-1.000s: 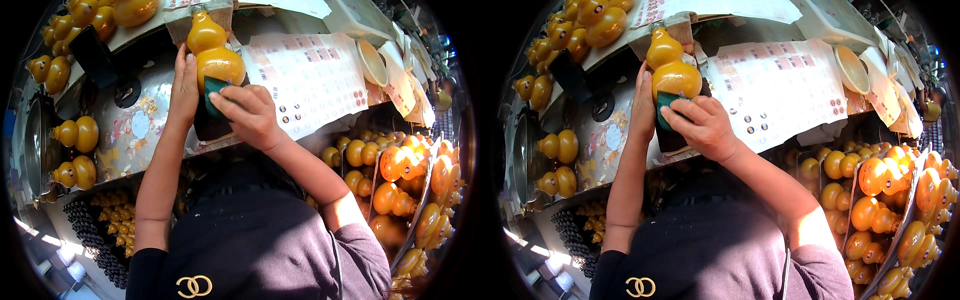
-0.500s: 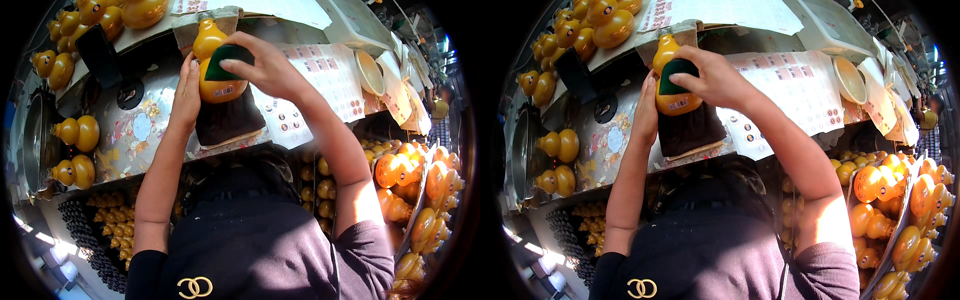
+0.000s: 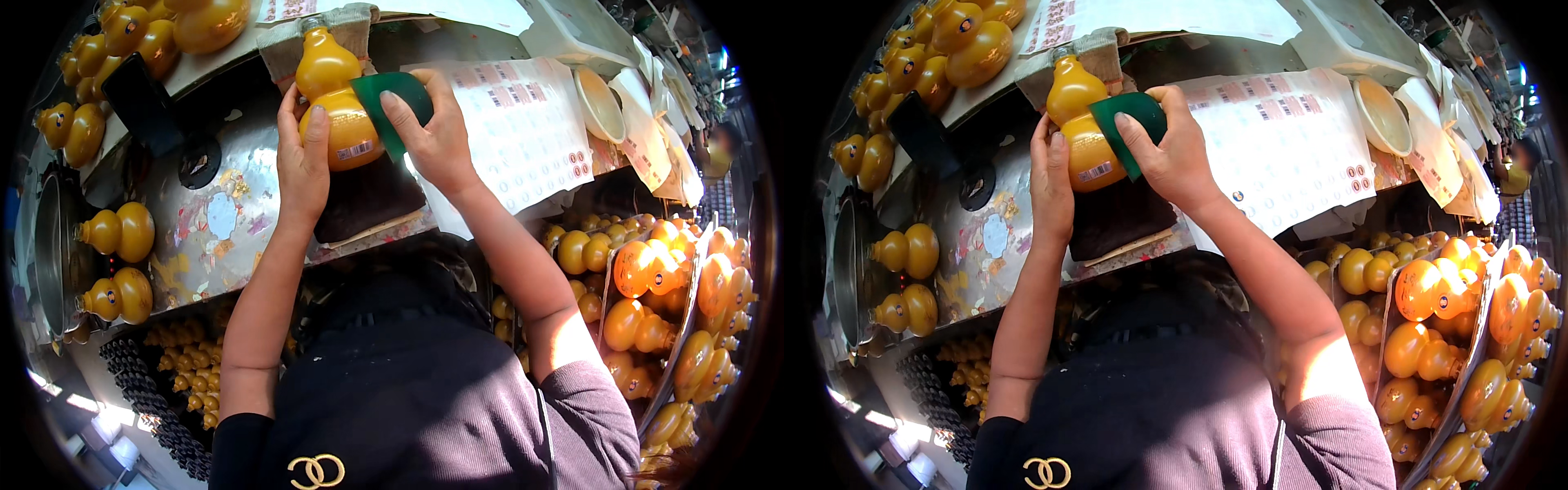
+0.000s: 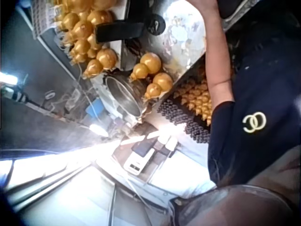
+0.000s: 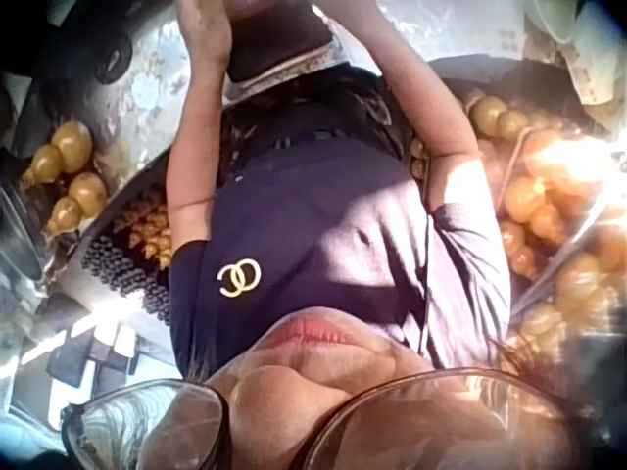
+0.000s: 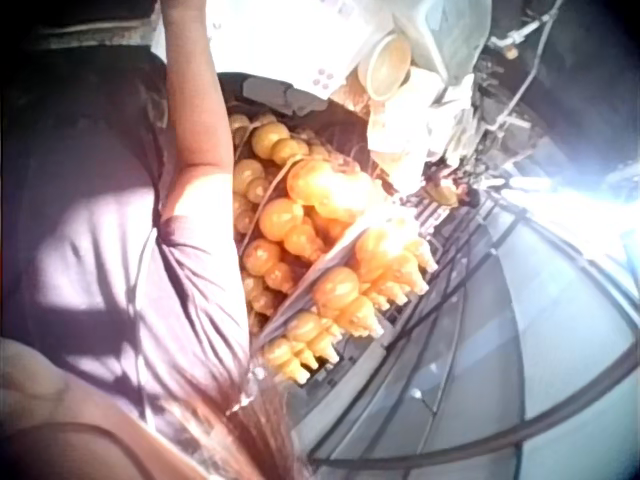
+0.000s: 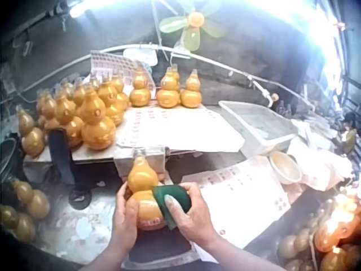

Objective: The person repeatedly picks up yellow gourd-shaped objects, rubs them with a green cloth, and places them back on the workbench. The person handles the gourds one at a time, rotating them to wipe different sides before setting them down.

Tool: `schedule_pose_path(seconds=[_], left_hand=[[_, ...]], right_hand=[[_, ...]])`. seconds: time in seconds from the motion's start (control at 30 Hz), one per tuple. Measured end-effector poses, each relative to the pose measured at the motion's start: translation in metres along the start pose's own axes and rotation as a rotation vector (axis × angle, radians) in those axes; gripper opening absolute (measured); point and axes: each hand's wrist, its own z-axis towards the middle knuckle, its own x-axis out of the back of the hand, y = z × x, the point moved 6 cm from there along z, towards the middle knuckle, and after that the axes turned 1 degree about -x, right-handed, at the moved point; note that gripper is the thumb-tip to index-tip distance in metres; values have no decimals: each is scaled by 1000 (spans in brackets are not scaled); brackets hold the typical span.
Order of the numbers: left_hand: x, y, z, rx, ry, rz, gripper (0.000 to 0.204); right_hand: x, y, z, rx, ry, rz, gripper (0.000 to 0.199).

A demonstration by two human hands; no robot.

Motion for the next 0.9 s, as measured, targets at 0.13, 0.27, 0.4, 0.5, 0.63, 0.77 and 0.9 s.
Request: schedule_pose_path(seconds=[0.13,0.27,0.4,0.5,0.63,0.77,0.9], left_hand=[[1,-3,0,23,2,-37,57],[1,-5,2,84,-18,-121,50],[10,-8,6,52,18,45,49],[19,-14,9,110,-18,65,51],[22,-3,-6,-154,-267,181,88],[17,-2,-17,-165,-205,445,99],[11,30,-26,-473,-30,671,82]], right_hand=[[2,12,-3,-15,35,17,38],[16,-39,-2,600,147,-200,23],[-14,-56,-54,882,-237,-428,34],[-15,-34,-75,721,-369,-258,33],[23,-2,-85,-25,-179,279,20],[61,47,-101,-667,120,821,22],[116,79,-115,-685,244,654,39]])
